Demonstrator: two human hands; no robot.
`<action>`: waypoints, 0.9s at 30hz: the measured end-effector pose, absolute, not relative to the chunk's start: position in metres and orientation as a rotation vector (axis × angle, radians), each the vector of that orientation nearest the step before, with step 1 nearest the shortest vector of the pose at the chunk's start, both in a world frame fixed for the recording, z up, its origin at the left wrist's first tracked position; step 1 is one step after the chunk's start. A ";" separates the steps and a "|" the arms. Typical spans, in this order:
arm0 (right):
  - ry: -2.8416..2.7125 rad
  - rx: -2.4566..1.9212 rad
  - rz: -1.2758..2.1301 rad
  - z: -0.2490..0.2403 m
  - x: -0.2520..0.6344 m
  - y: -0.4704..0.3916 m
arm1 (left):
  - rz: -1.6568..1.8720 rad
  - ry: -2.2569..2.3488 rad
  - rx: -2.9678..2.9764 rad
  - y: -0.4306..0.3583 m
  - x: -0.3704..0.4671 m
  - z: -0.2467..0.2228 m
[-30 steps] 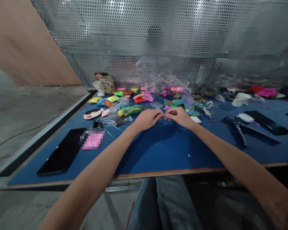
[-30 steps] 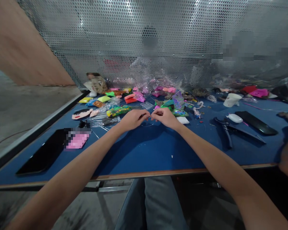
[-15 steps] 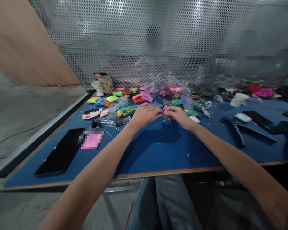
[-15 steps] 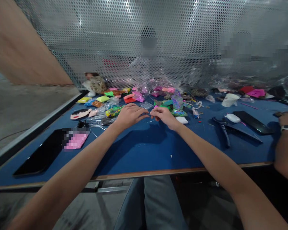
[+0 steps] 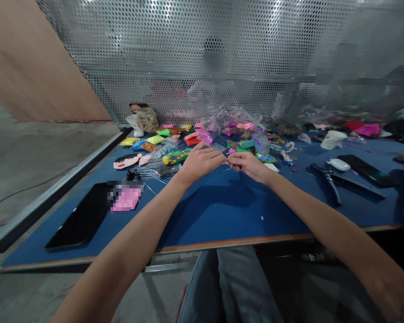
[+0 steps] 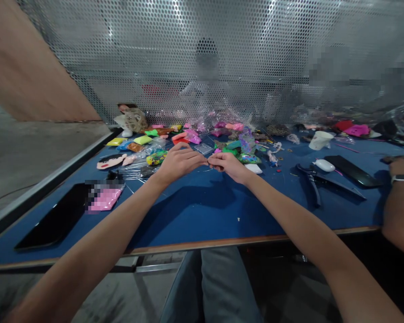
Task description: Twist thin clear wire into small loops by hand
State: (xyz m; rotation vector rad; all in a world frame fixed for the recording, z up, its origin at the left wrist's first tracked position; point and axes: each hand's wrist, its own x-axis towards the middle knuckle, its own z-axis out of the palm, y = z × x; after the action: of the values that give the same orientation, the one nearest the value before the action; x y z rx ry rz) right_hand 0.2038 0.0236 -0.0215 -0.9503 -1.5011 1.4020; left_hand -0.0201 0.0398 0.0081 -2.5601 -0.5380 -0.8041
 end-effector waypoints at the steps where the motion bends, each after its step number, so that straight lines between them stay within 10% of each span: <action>1: -1.522 -0.948 1.396 -0.022 0.204 0.023 | -0.825 -0.533 -2.602 0.040 -0.020 0.008; 27: -1.637 -0.982 1.089 -0.023 0.205 0.023 | -1.427 -1.148 -3.284 0.047 -0.019 -0.007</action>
State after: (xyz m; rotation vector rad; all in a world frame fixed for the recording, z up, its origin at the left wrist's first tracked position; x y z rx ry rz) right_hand 0.2054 0.0235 -0.0228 -0.9823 -1.6374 1.0894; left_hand -0.0189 0.0468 -0.0068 -3.2841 -1.1485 -1.4267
